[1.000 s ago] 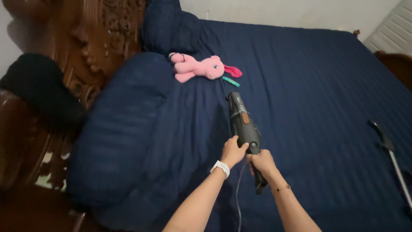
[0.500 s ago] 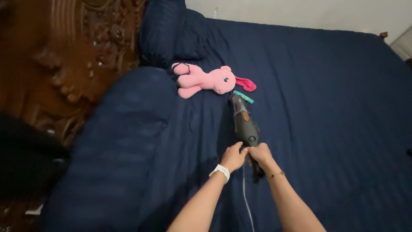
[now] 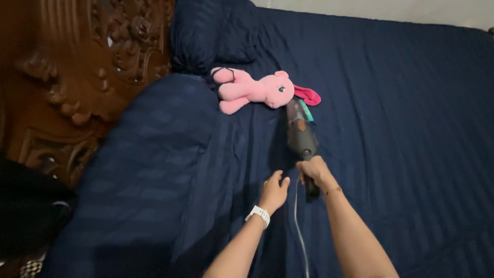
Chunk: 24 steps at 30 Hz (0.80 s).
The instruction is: Vacuuming the surface of a bed using a handheld vacuum cleaner and then putting a small item away in a cabinet.
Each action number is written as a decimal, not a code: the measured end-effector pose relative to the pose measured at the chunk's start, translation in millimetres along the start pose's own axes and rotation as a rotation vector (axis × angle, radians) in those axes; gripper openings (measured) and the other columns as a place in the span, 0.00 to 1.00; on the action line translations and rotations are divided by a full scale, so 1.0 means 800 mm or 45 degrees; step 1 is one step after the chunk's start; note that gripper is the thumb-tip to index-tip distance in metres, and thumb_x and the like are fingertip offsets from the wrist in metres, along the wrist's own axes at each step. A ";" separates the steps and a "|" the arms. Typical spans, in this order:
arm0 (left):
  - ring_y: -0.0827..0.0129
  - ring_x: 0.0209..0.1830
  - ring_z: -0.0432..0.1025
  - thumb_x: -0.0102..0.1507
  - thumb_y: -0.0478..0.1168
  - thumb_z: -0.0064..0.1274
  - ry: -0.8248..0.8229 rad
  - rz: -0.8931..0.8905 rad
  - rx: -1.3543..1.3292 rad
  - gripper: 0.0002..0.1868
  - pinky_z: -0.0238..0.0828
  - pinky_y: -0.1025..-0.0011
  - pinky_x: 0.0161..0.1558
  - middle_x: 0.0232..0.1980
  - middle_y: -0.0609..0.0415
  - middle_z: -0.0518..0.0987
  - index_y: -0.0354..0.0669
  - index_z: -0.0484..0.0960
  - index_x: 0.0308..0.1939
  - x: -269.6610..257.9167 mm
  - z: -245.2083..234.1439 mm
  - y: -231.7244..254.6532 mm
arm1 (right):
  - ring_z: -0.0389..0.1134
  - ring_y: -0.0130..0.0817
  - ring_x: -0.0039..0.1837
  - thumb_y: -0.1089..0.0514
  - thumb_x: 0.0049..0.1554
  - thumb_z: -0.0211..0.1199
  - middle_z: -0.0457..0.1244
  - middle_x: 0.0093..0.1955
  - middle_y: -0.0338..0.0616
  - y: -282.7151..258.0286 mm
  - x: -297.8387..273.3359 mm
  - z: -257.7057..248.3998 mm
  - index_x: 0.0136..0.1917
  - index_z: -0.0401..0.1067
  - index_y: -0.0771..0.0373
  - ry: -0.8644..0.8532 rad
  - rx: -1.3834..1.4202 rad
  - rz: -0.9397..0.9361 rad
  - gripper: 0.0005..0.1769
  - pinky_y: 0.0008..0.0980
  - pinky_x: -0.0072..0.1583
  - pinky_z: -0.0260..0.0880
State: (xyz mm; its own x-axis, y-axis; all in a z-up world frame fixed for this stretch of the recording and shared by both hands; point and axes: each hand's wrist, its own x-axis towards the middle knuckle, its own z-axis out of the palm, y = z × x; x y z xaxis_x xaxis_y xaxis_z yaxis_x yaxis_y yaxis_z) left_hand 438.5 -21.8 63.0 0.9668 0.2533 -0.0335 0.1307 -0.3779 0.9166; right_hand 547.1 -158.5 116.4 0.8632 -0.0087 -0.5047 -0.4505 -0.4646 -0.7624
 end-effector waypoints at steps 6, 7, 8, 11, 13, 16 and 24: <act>0.40 0.63 0.70 0.67 0.59 0.50 0.046 -0.254 -0.043 0.39 0.66 0.56 0.64 0.62 0.30 0.75 0.35 0.62 0.72 -0.011 0.053 -0.001 | 0.70 0.43 0.28 0.59 0.51 0.66 0.67 0.27 0.54 0.005 -0.118 -0.012 0.34 0.75 0.75 -0.022 -0.260 -0.026 0.14 0.40 0.33 0.70; 0.40 0.63 0.70 0.67 0.59 0.50 0.045 -0.254 -0.044 0.39 0.66 0.56 0.64 0.62 0.30 0.75 0.35 0.62 0.72 -0.022 0.054 0.008 | 0.70 0.43 0.28 0.59 0.51 0.66 0.67 0.27 0.54 0.014 -0.130 -0.012 0.34 0.75 0.75 -0.021 -0.261 -0.026 0.14 0.40 0.33 0.70; 0.39 0.64 0.69 0.65 0.60 0.52 0.006 -0.321 -0.046 0.43 0.65 0.56 0.64 0.63 0.29 0.74 0.35 0.59 0.73 -0.031 0.054 0.017 | 0.71 0.44 0.29 0.56 0.52 0.66 0.68 0.28 0.54 0.021 -0.140 -0.013 0.35 0.75 0.76 -0.026 -0.346 -0.018 0.17 0.41 0.35 0.71; 0.40 0.64 0.70 0.61 0.62 0.57 -0.073 -0.459 -0.067 0.48 0.66 0.57 0.65 0.64 0.29 0.73 0.35 0.57 0.73 -0.074 0.055 0.052 | 0.74 0.46 0.32 0.52 0.53 0.66 0.70 0.31 0.56 0.069 -0.159 -0.014 0.37 0.76 0.76 -0.021 -0.483 -0.046 0.20 0.42 0.37 0.74; 0.42 0.64 0.71 0.58 0.62 0.59 -0.118 -0.531 -0.085 0.49 0.67 0.58 0.64 0.64 0.30 0.74 0.34 0.59 0.72 -0.107 0.060 0.066 | 0.75 0.47 0.34 0.52 0.53 0.66 0.70 0.32 0.57 0.102 -0.180 -0.014 0.38 0.76 0.76 -0.009 -0.533 -0.077 0.20 0.43 0.38 0.75; 0.46 0.63 0.74 0.55 0.59 0.65 -0.113 -0.646 -0.255 0.51 0.72 0.60 0.62 0.63 0.30 0.75 0.27 0.60 0.68 -0.151 0.078 0.069 | 0.76 0.47 0.37 0.53 0.49 0.69 0.71 0.35 0.57 0.137 -0.219 -0.016 0.42 0.77 0.73 0.003 -0.638 -0.160 0.18 0.43 0.41 0.76; 0.47 0.63 0.74 0.54 0.50 0.68 0.011 -0.794 -0.340 0.65 0.72 0.63 0.63 0.65 0.27 0.71 0.18 0.35 0.74 -0.281 0.119 0.036 | 0.78 0.47 0.40 0.56 0.47 0.73 0.73 0.38 0.57 0.218 -0.350 -0.021 0.43 0.78 0.73 -0.087 -0.678 -0.061 0.17 0.42 0.46 0.78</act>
State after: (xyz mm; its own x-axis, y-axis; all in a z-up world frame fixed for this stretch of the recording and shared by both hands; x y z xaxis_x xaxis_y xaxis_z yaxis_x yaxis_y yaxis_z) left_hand 245.5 -174.7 59.0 0.7262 0.3601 -0.5856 0.6035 0.0739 0.7939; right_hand 230.5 -252.4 131.5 0.8554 0.0727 -0.5129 -0.2178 -0.8478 -0.4835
